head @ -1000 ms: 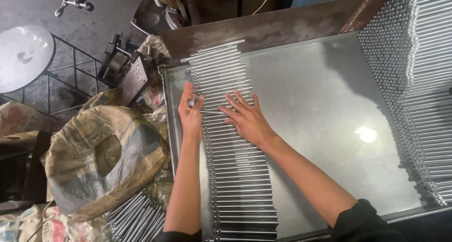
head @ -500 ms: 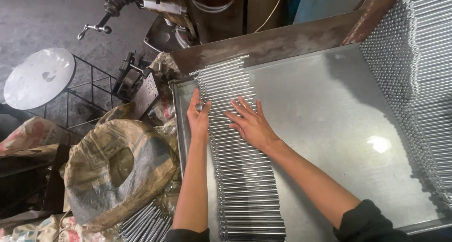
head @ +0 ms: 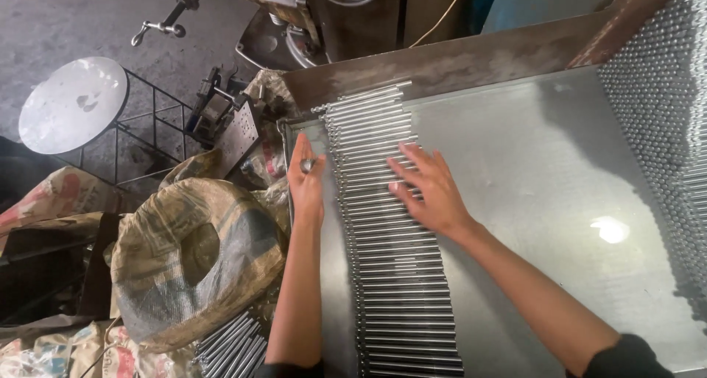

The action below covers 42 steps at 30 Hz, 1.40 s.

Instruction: Organizing and aligning metal rods into neat rows within a metal tray.

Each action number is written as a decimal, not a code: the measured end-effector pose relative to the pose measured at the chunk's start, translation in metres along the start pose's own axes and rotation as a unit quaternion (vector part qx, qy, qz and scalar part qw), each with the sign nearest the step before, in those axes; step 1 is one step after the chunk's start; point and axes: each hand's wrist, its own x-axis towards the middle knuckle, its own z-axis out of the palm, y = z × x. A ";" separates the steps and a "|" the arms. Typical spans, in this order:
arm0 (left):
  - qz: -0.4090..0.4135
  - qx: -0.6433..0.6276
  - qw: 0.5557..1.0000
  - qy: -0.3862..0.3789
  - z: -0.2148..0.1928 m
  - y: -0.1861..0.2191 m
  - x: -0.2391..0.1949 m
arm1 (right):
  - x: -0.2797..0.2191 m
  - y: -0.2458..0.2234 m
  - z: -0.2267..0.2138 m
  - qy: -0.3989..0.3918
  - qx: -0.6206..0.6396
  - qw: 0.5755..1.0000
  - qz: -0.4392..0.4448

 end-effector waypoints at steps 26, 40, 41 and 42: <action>-0.135 0.155 0.978 -0.024 0.058 0.002 0.075 | 0.123 -0.002 -0.019 -0.088 0.409 0.878 0.234; -0.100 0.090 0.989 -0.063 0.027 -0.004 0.060 | 0.105 0.018 0.008 -0.112 0.166 0.973 0.119; -0.109 0.087 0.989 -0.048 0.022 -0.003 0.056 | 0.098 0.011 0.002 -0.111 0.061 0.992 0.027; -0.117 0.083 0.989 -0.034 0.016 -0.003 0.052 | 0.092 0.004 -0.003 -0.108 -0.046 0.991 -0.065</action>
